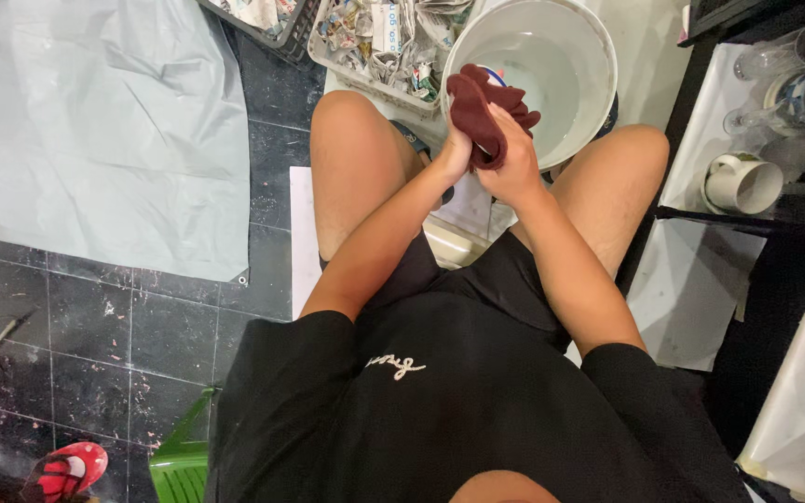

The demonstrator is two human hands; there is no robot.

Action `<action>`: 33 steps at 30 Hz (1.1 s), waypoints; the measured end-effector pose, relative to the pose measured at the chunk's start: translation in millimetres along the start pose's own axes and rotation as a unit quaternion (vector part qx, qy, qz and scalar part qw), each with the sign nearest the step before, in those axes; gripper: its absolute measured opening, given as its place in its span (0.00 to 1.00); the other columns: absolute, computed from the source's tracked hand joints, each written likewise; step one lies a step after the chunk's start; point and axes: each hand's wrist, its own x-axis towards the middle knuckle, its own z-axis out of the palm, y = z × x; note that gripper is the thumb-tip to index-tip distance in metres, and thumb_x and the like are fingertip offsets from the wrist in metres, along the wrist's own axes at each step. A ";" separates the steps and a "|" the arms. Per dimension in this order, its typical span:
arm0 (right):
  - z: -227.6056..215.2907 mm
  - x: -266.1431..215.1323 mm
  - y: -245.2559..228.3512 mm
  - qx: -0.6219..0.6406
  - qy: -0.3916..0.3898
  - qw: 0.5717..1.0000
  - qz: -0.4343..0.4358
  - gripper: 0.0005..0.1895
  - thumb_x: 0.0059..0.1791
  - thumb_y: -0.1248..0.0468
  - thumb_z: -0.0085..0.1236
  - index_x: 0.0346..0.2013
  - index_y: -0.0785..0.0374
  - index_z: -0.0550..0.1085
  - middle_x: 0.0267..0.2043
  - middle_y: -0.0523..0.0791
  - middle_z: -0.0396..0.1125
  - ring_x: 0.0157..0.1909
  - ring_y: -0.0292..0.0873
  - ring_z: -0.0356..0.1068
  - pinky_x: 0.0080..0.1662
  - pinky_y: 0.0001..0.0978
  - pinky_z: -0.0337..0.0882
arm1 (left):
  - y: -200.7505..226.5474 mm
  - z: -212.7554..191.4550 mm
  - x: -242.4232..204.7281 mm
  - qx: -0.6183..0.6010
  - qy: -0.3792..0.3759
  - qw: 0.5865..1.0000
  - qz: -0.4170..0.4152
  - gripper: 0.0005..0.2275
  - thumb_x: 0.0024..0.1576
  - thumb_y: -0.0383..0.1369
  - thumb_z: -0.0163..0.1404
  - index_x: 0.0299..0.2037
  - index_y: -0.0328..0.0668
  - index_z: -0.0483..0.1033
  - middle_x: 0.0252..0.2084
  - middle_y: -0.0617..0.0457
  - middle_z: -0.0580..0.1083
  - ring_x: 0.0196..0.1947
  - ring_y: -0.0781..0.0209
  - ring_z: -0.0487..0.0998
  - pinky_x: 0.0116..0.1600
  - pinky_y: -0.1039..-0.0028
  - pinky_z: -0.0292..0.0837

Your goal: The person sits on a low stool and wipes various glassware and ceramic dishes with a maroon cloth. They handle a tall glass, a small glass, and a small bowl, wiping each item and placing them on a nearby shelf. The person occasionally dips the cloth into a bucket of water to rinse it.

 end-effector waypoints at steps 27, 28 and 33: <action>-28.1 -15.7 -57.4 0.065 -0.121 0.975 0.176 0.26 0.51 0.50 0.63 0.59 0.60 0.73 0.61 0.50 0.70 0.66 0.48 0.68 0.68 0.41 0.67 | 46.1 76.7 -81.1 -0.066 -0.055 0.996 -0.020 0.33 0.65 0.59 0.37 0.70 0.39 0.61 0.65 0.43 0.68 0.65 0.46 0.70 0.69 0.50 0.66; -26.3 0.0 -75.5 0.035 -0.161 0.986 -0.001 0.39 0.47 0.48 0.67 0.63 0.70 0.66 0.66 0.58 0.61 0.70 0.58 0.60 0.69 0.48 0.59 | 46.1 80.1 -84.6 -0.064 -0.061 0.996 -0.019 0.33 0.65 0.58 0.37 0.70 0.39 0.61 0.65 0.44 0.68 0.65 0.46 0.70 0.69 0.51 0.65; -39.6 34.4 -133.7 -0.035 -0.215 0.963 -0.160 0.28 0.45 0.54 0.69 0.58 0.60 0.76 0.71 0.56 0.61 0.72 0.63 0.58 0.69 0.57 0.54 | 69.1 69.7 -98.3 -0.052 -0.067 0.996 -0.009 0.31 0.65 0.54 0.39 0.71 0.40 0.61 0.66 0.45 0.67 0.66 0.49 0.69 0.70 0.54 0.65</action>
